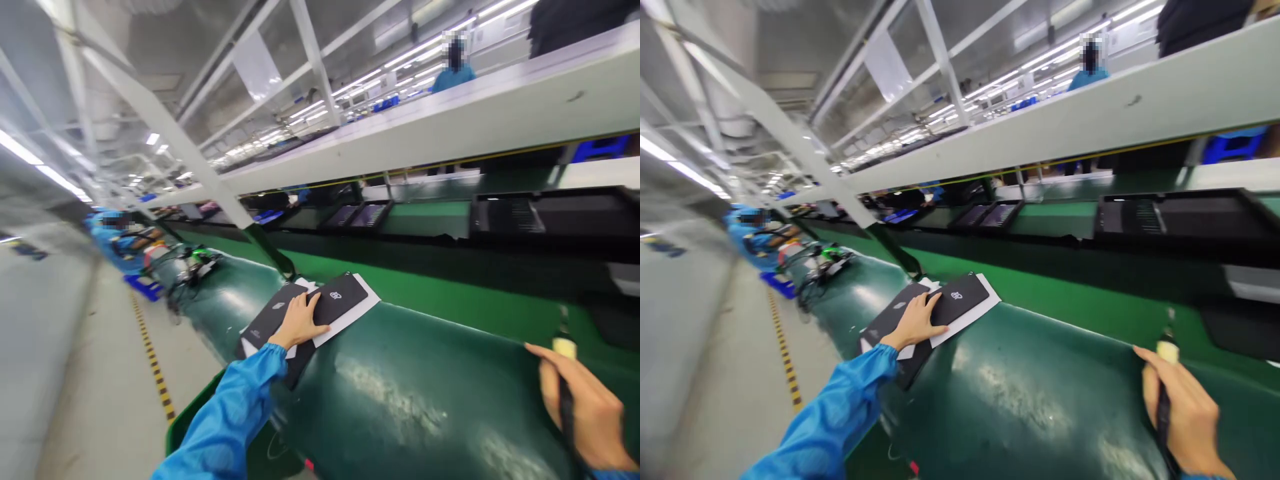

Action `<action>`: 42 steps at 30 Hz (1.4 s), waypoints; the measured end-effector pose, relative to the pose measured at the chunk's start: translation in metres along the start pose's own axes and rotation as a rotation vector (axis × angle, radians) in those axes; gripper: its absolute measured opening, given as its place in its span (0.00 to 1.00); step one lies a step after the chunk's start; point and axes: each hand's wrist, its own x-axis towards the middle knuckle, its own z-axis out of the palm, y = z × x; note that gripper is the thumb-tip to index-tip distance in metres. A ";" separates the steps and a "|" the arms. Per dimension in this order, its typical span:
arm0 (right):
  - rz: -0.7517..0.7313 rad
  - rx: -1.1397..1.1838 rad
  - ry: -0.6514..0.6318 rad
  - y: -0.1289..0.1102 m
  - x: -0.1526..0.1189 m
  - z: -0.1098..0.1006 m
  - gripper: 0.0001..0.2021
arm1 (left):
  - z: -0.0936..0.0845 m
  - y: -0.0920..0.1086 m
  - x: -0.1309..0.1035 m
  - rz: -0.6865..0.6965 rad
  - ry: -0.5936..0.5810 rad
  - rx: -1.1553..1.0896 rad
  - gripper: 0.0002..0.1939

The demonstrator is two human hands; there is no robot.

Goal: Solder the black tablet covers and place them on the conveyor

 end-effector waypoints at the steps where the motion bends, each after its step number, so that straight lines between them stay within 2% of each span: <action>1: -0.041 -0.016 -0.022 0.001 0.000 0.001 0.12 | 0.006 0.014 0.007 0.052 -0.014 -0.006 0.54; 4: -0.037 -0.022 -0.046 0.004 0.002 0.005 0.13 | 0.023 0.061 0.035 0.188 -0.075 -0.045 0.53; 7: 0.014 -0.022 -0.038 0.003 0.005 0.008 0.13 | 0.031 0.115 0.069 0.319 -0.112 -0.086 0.52; 11: 0.057 0.000 -0.018 -0.001 0.009 0.008 0.12 | 0.025 0.189 0.117 0.495 -0.096 -0.091 0.54; 14: 0.095 0.044 -0.010 -0.002 0.009 0.008 0.12 | 0.018 0.237 0.150 0.592 -0.058 -0.092 0.55; 17: 0.145 0.080 0.024 -0.002 0.011 0.009 0.12 | 0.009 0.270 0.172 0.660 -0.023 -0.101 0.54; 21: 0.170 0.079 0.057 -0.004 0.016 0.010 0.13 | -0.008 0.287 0.179 0.682 0.042 -0.138 0.55; 24: 0.205 0.087 0.094 -0.005 0.019 0.010 0.13 | -0.017 0.285 0.158 0.657 0.096 -0.274 0.58; 26: 0.240 0.096 0.127 -0.006 0.021 0.009 0.13 | -0.013 0.283 0.127 0.593 0.040 -0.592 0.59; 27: 0.260 0.102 0.141 -0.007 0.021 0.009 0.13 | -0.008 0.283 0.106 0.550 -0.057 -0.804 0.59; 29: 0.299 0.117 0.150 -0.009 0.022 0.010 0.12 | 0.007 0.286 0.058 0.457 -0.325 -1.217 0.59; 31: 0.327 0.139 0.128 -0.014 0.023 0.010 0.11 | 0.027 0.294 0.009 0.383 -0.547 -1.555 0.50; 33: 0.351 0.184 0.069 -0.023 0.022 0.011 0.11 | 0.045 0.307 -0.033 0.302 -0.692 -1.882 0.42; 35: 0.379 0.254 -0.008 -0.032 0.021 0.009 0.12 | 0.058 0.323 -0.061 0.213 -0.804 -2.099 0.41; 37: 0.400 0.301 -0.085 -0.038 0.020 0.005 0.13 | 0.063 0.337 -0.075 0.121 -0.862 -2.191 0.40; 39: 0.392 0.287 -0.148 -0.039 0.021 -0.002 0.11 | 0.063 0.343 -0.079 0.039 -0.888 -2.182 0.39; 42: 0.366 0.238 -0.214 -0.030 0.029 -0.021 0.09 | 0.056 0.332 -0.075 -0.023 -0.930 -2.129 0.39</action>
